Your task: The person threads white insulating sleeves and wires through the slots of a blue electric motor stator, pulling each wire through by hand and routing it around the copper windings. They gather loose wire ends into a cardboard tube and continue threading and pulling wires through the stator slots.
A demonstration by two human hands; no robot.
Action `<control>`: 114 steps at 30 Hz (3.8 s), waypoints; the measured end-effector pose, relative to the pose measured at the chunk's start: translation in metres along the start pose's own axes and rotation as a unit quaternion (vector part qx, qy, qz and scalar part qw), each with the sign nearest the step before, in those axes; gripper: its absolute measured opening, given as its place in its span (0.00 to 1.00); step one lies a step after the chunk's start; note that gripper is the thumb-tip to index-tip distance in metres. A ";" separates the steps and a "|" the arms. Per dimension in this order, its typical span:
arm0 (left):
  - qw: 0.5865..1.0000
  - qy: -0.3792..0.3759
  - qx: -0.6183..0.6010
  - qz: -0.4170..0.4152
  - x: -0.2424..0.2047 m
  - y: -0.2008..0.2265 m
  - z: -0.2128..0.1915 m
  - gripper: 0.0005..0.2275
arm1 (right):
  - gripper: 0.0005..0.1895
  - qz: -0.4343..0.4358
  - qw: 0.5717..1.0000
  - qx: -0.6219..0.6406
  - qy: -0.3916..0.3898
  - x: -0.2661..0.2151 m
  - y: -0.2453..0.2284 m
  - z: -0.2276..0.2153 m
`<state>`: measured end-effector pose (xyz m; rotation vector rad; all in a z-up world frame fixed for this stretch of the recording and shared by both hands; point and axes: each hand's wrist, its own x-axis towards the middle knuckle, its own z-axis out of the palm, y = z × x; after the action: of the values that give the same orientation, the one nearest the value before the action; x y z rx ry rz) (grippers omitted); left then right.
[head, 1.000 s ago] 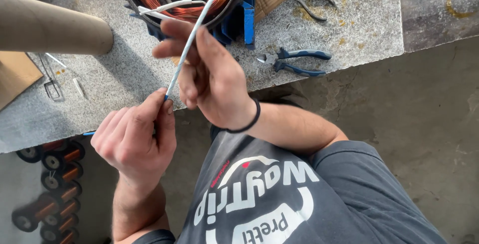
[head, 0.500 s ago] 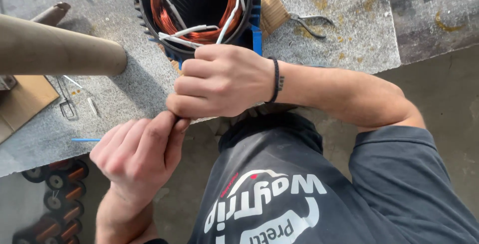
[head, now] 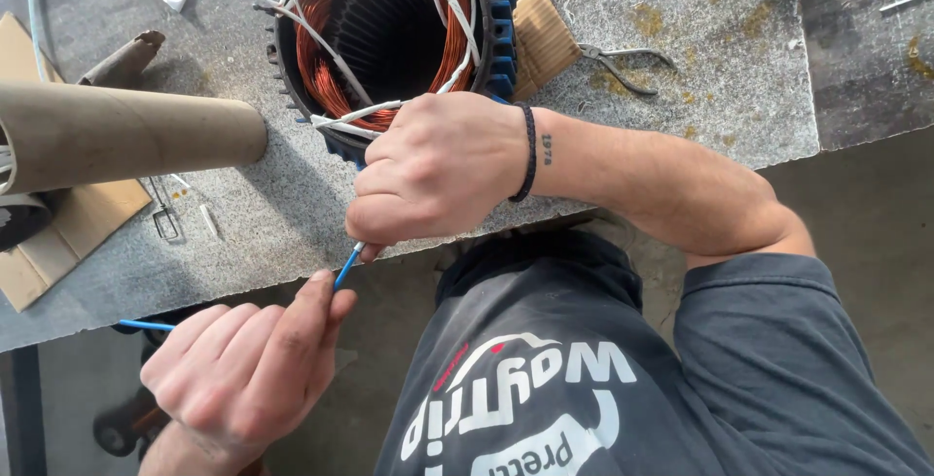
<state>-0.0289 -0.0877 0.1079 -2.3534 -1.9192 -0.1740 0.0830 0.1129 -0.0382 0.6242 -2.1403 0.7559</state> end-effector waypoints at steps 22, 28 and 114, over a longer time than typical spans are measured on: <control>0.990 -0.023 0.087 -0.109 0.024 0.006 0.008 0.15 | 0.09 0.087 0.981 -0.163 -0.050 -0.050 0.024 -0.062; 0.997 0.006 0.044 -0.070 0.020 0.009 0.008 0.05 | 0.09 0.053 0.985 -0.157 -0.039 -0.062 0.031 -0.066; 0.986 0.011 -0.051 -0.156 -0.014 0.012 0.007 0.06 | 0.17 0.240 0.357 0.669 0.606 -0.018 -0.053 0.093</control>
<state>-0.0203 -0.1030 0.0988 -2.0830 -2.3085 -0.3285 0.0812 0.0149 -0.0852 -0.0945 0.1819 2.2857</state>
